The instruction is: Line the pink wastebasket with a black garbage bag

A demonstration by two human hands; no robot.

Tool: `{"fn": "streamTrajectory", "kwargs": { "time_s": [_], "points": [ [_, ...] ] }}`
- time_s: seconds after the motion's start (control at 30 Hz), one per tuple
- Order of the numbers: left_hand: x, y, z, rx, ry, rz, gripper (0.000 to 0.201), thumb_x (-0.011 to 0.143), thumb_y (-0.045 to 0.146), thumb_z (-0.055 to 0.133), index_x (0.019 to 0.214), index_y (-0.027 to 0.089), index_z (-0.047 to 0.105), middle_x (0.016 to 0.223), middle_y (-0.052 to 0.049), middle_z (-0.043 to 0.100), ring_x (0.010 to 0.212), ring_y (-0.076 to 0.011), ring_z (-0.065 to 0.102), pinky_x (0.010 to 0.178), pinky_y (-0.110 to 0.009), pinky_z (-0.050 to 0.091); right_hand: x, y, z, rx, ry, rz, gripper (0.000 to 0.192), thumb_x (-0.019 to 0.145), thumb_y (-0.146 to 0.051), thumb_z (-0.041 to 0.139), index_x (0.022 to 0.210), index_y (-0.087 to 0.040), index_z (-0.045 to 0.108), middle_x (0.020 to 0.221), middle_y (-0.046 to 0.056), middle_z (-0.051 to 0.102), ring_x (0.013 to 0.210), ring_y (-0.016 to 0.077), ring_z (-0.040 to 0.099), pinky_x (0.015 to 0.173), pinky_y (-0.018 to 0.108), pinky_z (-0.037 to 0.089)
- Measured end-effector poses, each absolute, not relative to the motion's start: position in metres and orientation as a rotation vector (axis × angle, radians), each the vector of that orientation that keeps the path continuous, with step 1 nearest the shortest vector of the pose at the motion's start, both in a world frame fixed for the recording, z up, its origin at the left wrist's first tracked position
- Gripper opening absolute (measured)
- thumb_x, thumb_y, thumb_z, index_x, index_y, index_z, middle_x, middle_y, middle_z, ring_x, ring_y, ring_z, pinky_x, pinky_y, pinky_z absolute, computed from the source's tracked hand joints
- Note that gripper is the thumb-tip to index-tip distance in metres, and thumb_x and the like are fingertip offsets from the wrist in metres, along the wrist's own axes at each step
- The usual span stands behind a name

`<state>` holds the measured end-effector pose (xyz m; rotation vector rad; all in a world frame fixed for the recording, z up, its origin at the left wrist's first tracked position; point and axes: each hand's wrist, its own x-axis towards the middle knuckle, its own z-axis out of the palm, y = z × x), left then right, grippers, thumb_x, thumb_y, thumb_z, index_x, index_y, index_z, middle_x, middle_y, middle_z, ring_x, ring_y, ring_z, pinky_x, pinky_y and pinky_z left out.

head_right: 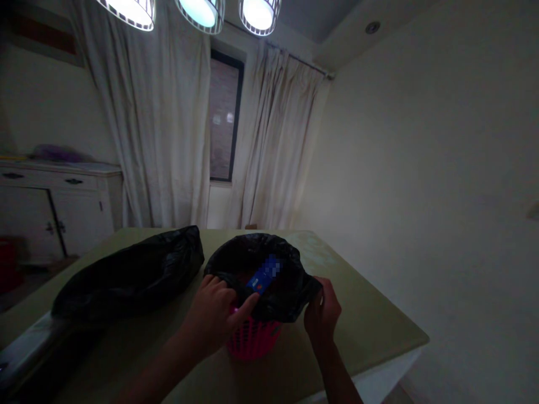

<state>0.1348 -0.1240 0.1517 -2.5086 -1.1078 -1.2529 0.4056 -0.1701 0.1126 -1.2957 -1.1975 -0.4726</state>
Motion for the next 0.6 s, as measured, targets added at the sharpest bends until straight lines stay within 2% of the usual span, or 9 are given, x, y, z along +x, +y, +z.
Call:
{"fn": "streamTrajectory", "kwargs": {
  "time_s": [0.17, 0.27, 0.37, 0.47, 0.6],
  "points": [
    [0.137, -0.122, 0.151, -2.486, -1.114, -1.219, 0.061, 0.110, 0.042, 0.048, 0.055, 0.022, 0.068, 0.061, -0.006, 0.068, 0.070, -0.0252, 0.069, 0.079, -0.046, 0.040, 0.402, -0.171, 0.121, -1.317, -1.229, -0.442, 0.052, 0.112, -0.054, 0.037, 0.080, -0.020, 0.060, 0.067, 0.001, 0.056, 0.059, 0.0164, 0.053, 0.059, 0.029, 0.042],
    [0.138, -0.123, 0.154, -2.475, -1.158, -1.167, 0.052, 0.106, 0.034, 0.053, 0.058, 0.022, 0.070, 0.062, -0.006, 0.071, 0.069, -0.0245, 0.069, 0.079, -0.046, 0.039, 0.408, -0.166, 0.125, -1.417, -1.159, -0.305, 0.057, 0.109, -0.061, 0.036, 0.073, -0.022, 0.054, 0.060, 0.000, 0.053, 0.055, 0.0169, 0.051, 0.056, 0.030, 0.041],
    [0.138, -0.124, 0.158, -2.519, -1.139, -1.135, 0.054, 0.106, 0.037, 0.052, 0.057, 0.022, 0.069, 0.062, -0.006, 0.071, 0.068, -0.0241, 0.069, 0.079, -0.047, 0.039, 0.420, -0.155, 0.131, -1.538, -1.060, -0.100, 0.060, 0.101, -0.072, 0.040, 0.068, -0.023, 0.053, 0.057, 0.002, 0.054, 0.053, 0.0187, 0.050, 0.051, 0.031, 0.039],
    [0.136, -0.123, 0.159, -2.594, -1.051, -1.135, 0.060, 0.109, 0.043, 0.047, 0.058, 0.023, 0.069, 0.064, -0.006, 0.071, 0.070, -0.0242, 0.068, 0.079, -0.048, 0.038, 0.437, -0.140, 0.141, -1.601, -1.109, -0.080, 0.058, 0.092, -0.073, 0.043, 0.066, -0.023, 0.055, 0.062, 0.005, 0.060, 0.060, 0.0206, 0.053, 0.056, 0.033, 0.041],
    [0.133, -0.121, 0.158, -2.664, -1.022, -1.129, 0.054, 0.108, 0.039, 0.048, 0.062, 0.023, 0.071, 0.069, -0.005, 0.069, 0.076, -0.0245, 0.067, 0.080, -0.050, 0.038, 0.448, -0.108, 0.170, -1.598, -1.262, 0.005, 0.046, 0.084, -0.063, 0.045, 0.066, -0.022, 0.058, 0.070, 0.006, 0.067, 0.075, 0.0256, 0.062, 0.074, 0.038, 0.048]
  ]
}}
